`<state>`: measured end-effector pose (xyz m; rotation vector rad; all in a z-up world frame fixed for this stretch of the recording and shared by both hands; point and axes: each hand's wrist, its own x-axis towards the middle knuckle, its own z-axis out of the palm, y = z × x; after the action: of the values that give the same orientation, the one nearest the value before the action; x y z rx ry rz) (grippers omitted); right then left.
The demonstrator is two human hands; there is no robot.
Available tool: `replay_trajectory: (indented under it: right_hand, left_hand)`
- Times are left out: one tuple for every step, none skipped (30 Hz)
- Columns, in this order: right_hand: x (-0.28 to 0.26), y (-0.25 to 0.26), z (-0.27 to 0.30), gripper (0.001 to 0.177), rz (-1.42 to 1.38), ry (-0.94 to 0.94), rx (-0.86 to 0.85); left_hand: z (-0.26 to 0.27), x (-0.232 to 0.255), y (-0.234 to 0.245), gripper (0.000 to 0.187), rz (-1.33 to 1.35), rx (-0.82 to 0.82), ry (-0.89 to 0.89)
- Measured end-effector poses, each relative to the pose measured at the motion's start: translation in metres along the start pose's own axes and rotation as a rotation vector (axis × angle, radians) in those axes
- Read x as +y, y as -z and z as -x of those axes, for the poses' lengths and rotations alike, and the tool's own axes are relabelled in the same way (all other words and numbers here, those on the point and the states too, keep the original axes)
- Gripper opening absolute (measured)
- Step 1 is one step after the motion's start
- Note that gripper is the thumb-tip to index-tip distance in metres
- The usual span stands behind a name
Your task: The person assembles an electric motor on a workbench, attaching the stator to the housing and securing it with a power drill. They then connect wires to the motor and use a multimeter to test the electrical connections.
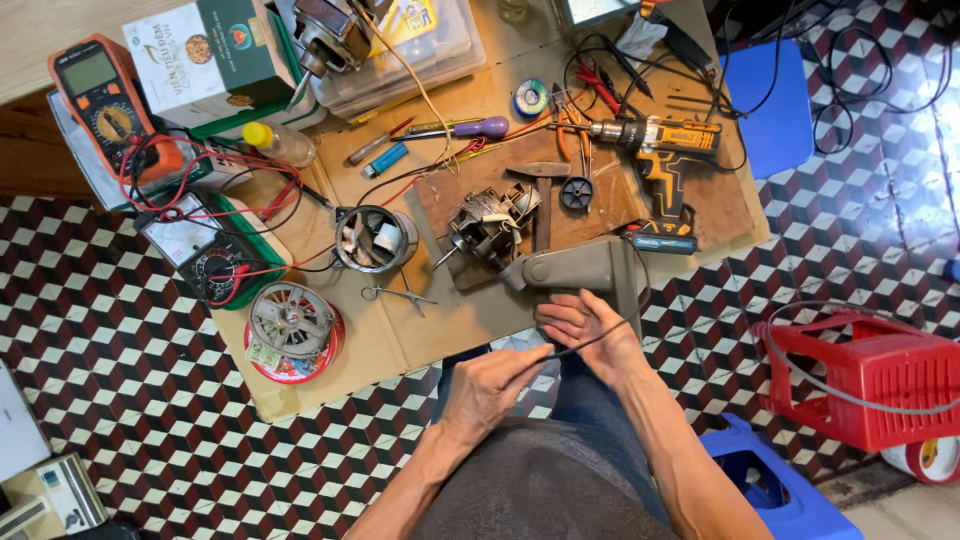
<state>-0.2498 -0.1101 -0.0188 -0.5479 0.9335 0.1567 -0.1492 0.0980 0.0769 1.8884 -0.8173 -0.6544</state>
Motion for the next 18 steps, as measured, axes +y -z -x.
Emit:
replay_trajectory:
  right_hand:
    - [-0.009, 0.001, 0.015, 0.057, -0.083, 0.024, 0.039]
    - [-0.018, 0.006, 0.032, 0.059, -0.165, 0.047, 0.079]
    - [-0.026, 0.013, 0.046, 0.062, -0.249, 0.069, 0.118]
    - [-0.035, 0.023, 0.059, 0.062, -0.262, 0.106, 0.091]
    - [-0.045, 0.037, 0.071, 0.063, -0.275, 0.143, 0.064]
    - [-0.055, 0.052, 0.08, 0.063, -0.292, 0.175, 0.035]
    - [-0.071, 0.069, 0.083, 0.059, -0.089, 0.195, 0.085]
    - [-0.089, 0.086, 0.083, 0.056, 0.111, 0.22, 0.135]
    - [-0.109, 0.103, 0.08, 0.052, 0.31, 0.247, 0.184]
    - [-0.127, 0.122, 0.078, 0.049, 0.515, 0.268, 0.234]
    - [-0.144, 0.14, 0.075, 0.046, 0.719, 0.29, 0.281]
    - [-0.155, 0.156, 0.073, 0.042, 0.927, 0.311, 0.323]
    - [-0.164, 0.171, 0.072, 0.04, 1.132, 0.367, 0.37]
    - [-0.176, 0.179, 0.064, 0.038, 1.335, 0.439, 0.4]
    - [-0.187, 0.187, 0.059, 0.036, 1.536, 0.52, 0.43]
    - [-0.193, 0.194, 0.055, 0.036, 1.64, 0.678, 0.366]
    - [-0.194, 0.198, 0.052, 0.036, 1.734, 0.843, 0.297]
    - [-0.194, 0.197, 0.048, 0.036, 1.818, 1.012, 0.224]
  left_hand:
    - [-0.002, 0.001, -0.017, 0.027, 0.001, -0.025, -0.021]
    - [-0.003, 0.003, -0.035, 0.025, 0.011, -0.041, -0.014]
    - [-0.005, 0.005, -0.054, 0.024, 0.022, -0.057, -0.007]
    - [-0.009, 0.01, -0.077, 0.023, 0.034, -0.069, -0.001]
    - [-0.013, 0.016, -0.101, 0.023, 0.063, -0.079, 0.046]
    - [-0.017, 0.023, -0.124, 0.024, 0.089, -0.088, 0.095]
    - [-0.021, 0.032, -0.146, 0.024, 0.117, -0.098, 0.145]
    - [-0.026, 0.04, -0.166, 0.028, 0.116, -0.094, 0.14]
    - [-0.03, 0.047, -0.184, 0.033, 0.116, -0.09, 0.134]
    - [-0.031, 0.052, -0.202, 0.038, 0.121, -0.086, 0.136]
    - [-0.032, 0.053, -0.216, 0.04, 0.073, -0.041, 0.138]
    - [-0.032, 0.053, -0.228, 0.043, 0.025, 0.006, 0.144]
    - [-0.031, 0.053, -0.238, 0.046, -0.023, 0.052, 0.15]
    - [-0.032, 0.05, -0.24, 0.044, -0.038, 0.075, 0.204]
    - [-0.03, 0.045, -0.238, 0.043, -0.051, 0.098, 0.258]
    - [-0.025, 0.041, -0.235, 0.041, -0.063, 0.123, 0.317]
    - [-0.02, 0.034, -0.23, 0.039, -0.069, 0.201, 0.387]
    - [-0.017, 0.025, -0.224, 0.037, -0.07, 0.279, 0.457]
